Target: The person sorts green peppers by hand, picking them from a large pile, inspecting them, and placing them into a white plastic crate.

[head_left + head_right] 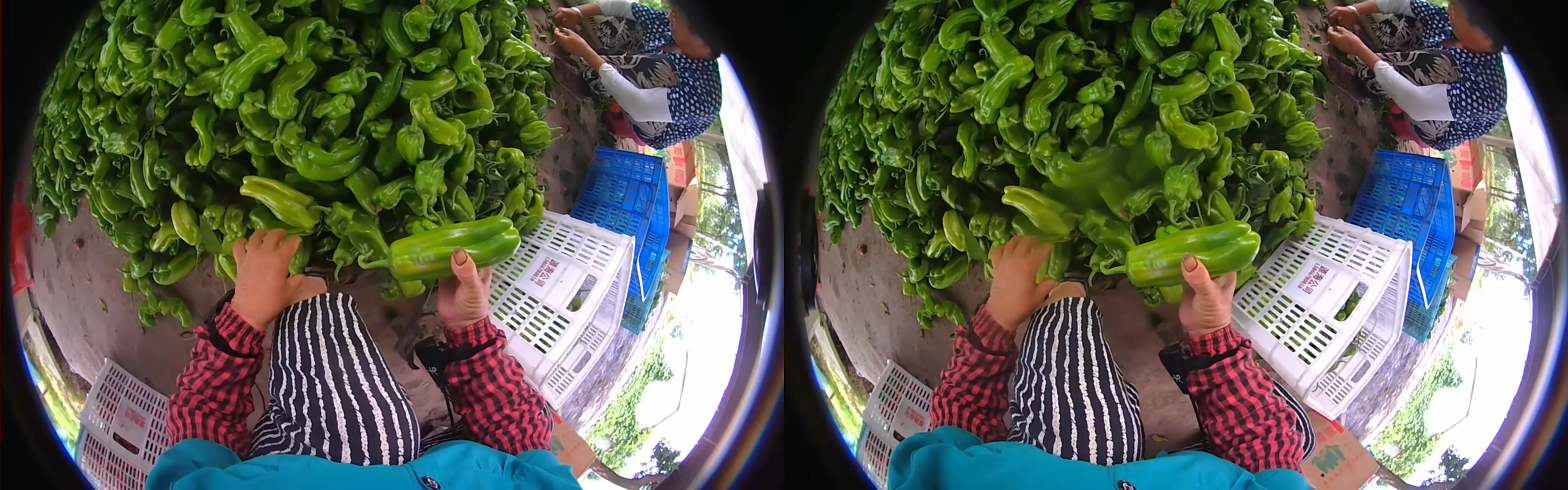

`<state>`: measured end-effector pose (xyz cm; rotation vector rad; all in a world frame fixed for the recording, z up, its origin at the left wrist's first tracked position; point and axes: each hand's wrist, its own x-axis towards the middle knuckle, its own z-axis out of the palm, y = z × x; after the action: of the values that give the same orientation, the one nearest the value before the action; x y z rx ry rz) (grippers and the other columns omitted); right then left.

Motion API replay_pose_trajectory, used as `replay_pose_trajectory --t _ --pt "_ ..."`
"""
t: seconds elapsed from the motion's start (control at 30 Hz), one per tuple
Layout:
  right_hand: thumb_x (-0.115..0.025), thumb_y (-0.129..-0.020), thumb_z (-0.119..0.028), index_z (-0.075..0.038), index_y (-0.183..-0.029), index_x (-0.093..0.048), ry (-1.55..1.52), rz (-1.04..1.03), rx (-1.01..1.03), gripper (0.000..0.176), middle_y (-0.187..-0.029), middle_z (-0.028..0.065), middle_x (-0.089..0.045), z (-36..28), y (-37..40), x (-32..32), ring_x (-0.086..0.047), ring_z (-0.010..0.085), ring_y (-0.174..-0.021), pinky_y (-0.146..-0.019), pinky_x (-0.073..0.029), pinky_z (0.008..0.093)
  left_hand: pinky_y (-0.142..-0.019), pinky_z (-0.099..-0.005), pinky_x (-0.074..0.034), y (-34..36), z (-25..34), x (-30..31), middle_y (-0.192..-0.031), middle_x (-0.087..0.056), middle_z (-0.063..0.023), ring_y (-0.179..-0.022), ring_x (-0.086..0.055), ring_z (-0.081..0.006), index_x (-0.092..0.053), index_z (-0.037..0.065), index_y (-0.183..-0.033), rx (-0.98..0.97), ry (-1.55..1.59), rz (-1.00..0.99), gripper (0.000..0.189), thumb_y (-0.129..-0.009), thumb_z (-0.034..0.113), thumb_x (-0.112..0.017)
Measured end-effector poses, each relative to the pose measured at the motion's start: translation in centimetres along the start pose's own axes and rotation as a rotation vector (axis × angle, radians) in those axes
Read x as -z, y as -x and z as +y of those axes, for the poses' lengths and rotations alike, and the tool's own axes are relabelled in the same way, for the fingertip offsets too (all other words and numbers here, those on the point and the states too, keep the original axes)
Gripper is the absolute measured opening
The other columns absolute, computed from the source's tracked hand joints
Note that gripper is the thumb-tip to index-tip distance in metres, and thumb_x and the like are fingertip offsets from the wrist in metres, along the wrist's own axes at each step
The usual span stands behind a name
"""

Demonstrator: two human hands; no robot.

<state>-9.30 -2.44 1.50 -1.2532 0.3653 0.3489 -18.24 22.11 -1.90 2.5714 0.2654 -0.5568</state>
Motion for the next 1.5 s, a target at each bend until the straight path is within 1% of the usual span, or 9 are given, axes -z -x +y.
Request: replay_pose_trajectory --t 0.07,0.4,0.43,0.57,0.83,1.0,1.17,1.33,1.5 --pt "-0.073 -0.071 -0.022 -0.01 -0.125 -0.04 -0.061 -0.046 -0.001 0.064 -0.115 0.005 -0.049 0.5 0.3 0.2 -0.048 0.0221 -0.109 -0.095 -0.04 0.0419 -0.084 -0.0391 -0.041 -0.6 1.0 0.2 -0.102 -0.059 -0.0165 -0.097 -0.055 -0.032 -0.058 0.003 -0.105 -0.234 0.411 0.291 0.046 -0.071 0.031 -0.07" --pt "-0.081 -0.038 -0.061 -0.009 -0.138 -0.02 -0.127 -0.202 -0.024 0.128 -0.127 0.0052 -0.038 -1.8 1.4 -2.5 -0.042 0.025 -0.118 -0.098 -0.039 0.0416 -0.078 -0.0243 -0.045 -3.7 6.7 1.6 -0.099 -0.059 -0.005 -0.09 -0.054 -0.01 -0.051 0.0 -0.116 -0.369 1.516 -0.713 0.047 -0.083 0.031 -0.064" --pt "-0.065 -0.061 -0.067 -0.014 -0.131 -0.034 -0.041 -0.411 0.107 0.094 -0.137 0.0058 -0.031 -1.6 1.0 -1.9 -0.037 0.0275 -0.123 -0.102 -0.033 0.0473 -0.078 -0.0243 -0.045 -3.7 6.6 1.9 -0.099 -0.059 -0.005 -0.09 -0.054 -0.01 -0.051 0.0 -0.116 -0.373 1.514 -0.716 0.047 -0.083 0.031 -0.064" --pt "-0.064 -0.081 -0.037 -0.013 -0.121 -0.045 -0.189 -0.111 -0.15 0.051 -0.125 0.0099 -0.046 -1.8 1.6 -1.3 -0.046 0.0283 -0.114 -0.096 -0.038 0.0482 -0.051 -0.0207 -0.038 -3.9 6.1 1.5 -0.073 -0.052 -0.0018 -0.06 -0.046 -0.0064 -0.054 0.004 -0.105 0.058 1.791 -1.022 0.042 -0.09 0.043 -0.046" --pt "-0.058 -0.08 -0.004 -0.011 -0.104 -0.051 0.168 0.087 0.276 0.027 -0.127 0.0113 -0.043 -14.8 5.4 3.8 -0.047 0.0319 -0.114 -0.098 -0.039 0.0482 -0.036 -0.0214 -0.025 -5.0 5.1 -1.3 -0.057 -0.043 -0.0023 -0.039 -0.029 -0.0076 -0.053 0.005 -0.096 0.156 2.136 -1.49 0.05 -0.093 0.048 -0.028" --pt "-0.056 -0.082 -0.001 -0.006 -0.105 -0.049 0.851 0.493 0.696 0.024 -0.13 0.0119 -0.038 -22.3 8.5 12.7 -0.049 0.0224 -0.109 -0.094 -0.042 0.0348 -0.034 -0.0212 -0.023 -4.5 7.2 0.5 -0.057 -0.05 -0.0042 -0.036 -0.031 -0.0068 -0.055 0.005 -0.089 0.285 1.753 -0.989 0.041 -0.093 0.043 -0.041" --pt "-0.062 -0.081 -0.008 -0.005 -0.127 -0.041 1.599 0.648 0.176 0.051 -0.133 0.0127 -0.035 -24.6 10.8 20.5 -0.031 0.0229 -0.126 -0.103 -0.03 0.0367 -0.066 -0.0171 -0.042 -3.9 7.2 -1.2 -0.088 -0.057 0.0001 -0.077 -0.052 -0.0024 -0.053 0.001 -0.104 -0.131 1.575 -0.522 0.032 -0.084 0.023 -0.065" --pt "-0.063 -0.082 -0.011 -0.001 -0.132 -0.034 1.034 0.36 0.27 0.059 -0.136 0.0103 -0.035 -19.8 8.6 11.1 -0.026 0.0226 -0.129 -0.105 -0.026 0.036 -0.069 -0.0233 -0.045 -3.7 7.1 -1.4 -0.09 -0.058 -0.0046 -0.079 -0.056 -0.0099 -0.051 0.002 -0.106 -0.317 1.34 -0.232 0.042 -0.073 0.017 -0.073" --pt "-0.06 -0.086 -0.032 -0.008 -0.134 -0.031 0.421 0.035 -0.198 0.061 -0.133 0.0083 -0.037 -12.7 7.3 5.1 -0.044 0.0199 -0.113 -0.093 -0.038 0.032 -0.077 -0.0265 -0.044 -3.5 7.1 0.4 -0.094 -0.056 -0.0067 -0.086 -0.054 -0.0132 -0.05 0.002 -0.107 -0.484 1.016 -0.023 0.051 -0.063 0.007 -0.075"
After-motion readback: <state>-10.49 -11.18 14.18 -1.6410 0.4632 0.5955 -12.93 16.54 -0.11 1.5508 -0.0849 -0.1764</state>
